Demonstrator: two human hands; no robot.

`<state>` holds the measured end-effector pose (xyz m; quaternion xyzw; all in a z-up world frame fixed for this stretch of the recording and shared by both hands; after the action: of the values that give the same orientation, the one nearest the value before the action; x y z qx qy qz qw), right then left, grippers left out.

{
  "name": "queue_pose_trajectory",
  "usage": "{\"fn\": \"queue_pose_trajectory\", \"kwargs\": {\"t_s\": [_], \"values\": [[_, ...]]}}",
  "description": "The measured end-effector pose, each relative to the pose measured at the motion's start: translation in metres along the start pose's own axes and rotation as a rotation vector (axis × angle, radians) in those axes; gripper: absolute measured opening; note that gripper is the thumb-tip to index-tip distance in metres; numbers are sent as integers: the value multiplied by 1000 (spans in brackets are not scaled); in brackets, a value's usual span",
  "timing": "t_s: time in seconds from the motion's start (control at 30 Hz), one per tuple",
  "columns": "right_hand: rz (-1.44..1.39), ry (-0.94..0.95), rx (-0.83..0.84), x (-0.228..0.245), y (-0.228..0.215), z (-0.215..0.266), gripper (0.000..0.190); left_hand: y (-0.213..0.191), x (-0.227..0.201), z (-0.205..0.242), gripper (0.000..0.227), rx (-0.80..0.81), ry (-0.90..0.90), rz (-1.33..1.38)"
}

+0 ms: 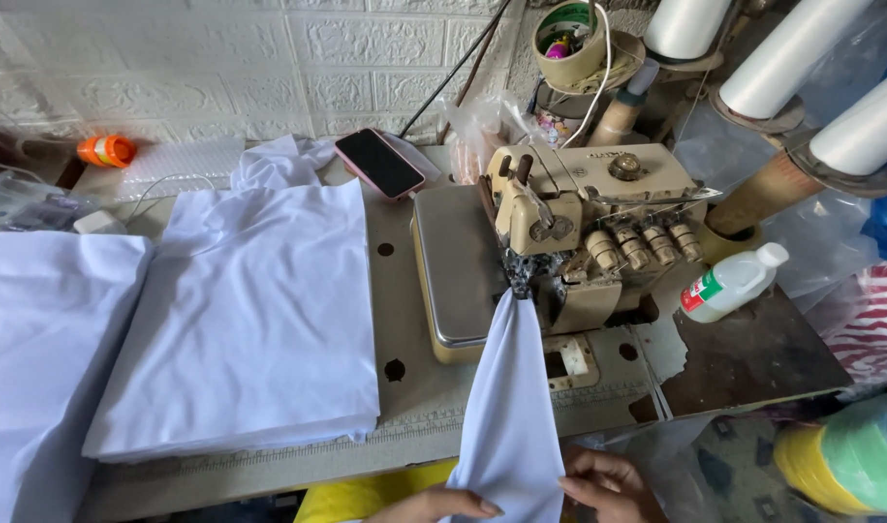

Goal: Handling and organizing white fabric pieces at a sewing workstation, including unfolding and stacking.

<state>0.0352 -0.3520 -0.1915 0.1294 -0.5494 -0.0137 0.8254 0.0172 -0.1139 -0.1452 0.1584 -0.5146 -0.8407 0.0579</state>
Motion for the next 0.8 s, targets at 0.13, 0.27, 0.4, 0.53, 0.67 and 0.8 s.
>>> {"fn": "queue_pose_trajectory", "kwargs": {"t_s": [0.13, 0.27, 0.4, 0.53, 0.67, 0.8], "values": [[-16, 45, -33, 1, -4, -4, 18, -29, 1, -16, 73, -23, -40, 90], [115, -64, -218, 14, -9, -14, 10, 18, -31, 21, 101, -203, 61, -261], [187, -228, -239, 62, 15, -25, 9, 7, -60, 20, 110, -331, 174, -567], [278, -323, -234, 99, 26, -45, 18, 34, -87, 30, 79, -259, 322, -475], [599, -494, -277, 149, 47, -61, 17, 65, -118, 44, 58, -225, 524, -609], [775, -635, -265, 180, 65, -83, 14, 95, -148, 52, 40, -374, 636, -854]]}}
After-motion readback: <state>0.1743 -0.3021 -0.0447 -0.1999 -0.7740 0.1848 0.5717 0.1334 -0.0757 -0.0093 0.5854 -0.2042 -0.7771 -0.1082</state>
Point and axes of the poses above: each hand's wrist, its own z-axis away from the middle knuckle, its own y-axis out of the palm, x = y × z, the point moved 5 cm from there along -z, towards the middle knuckle, and after that the axes turned 7 degrees about z, right-handed, at the moved point
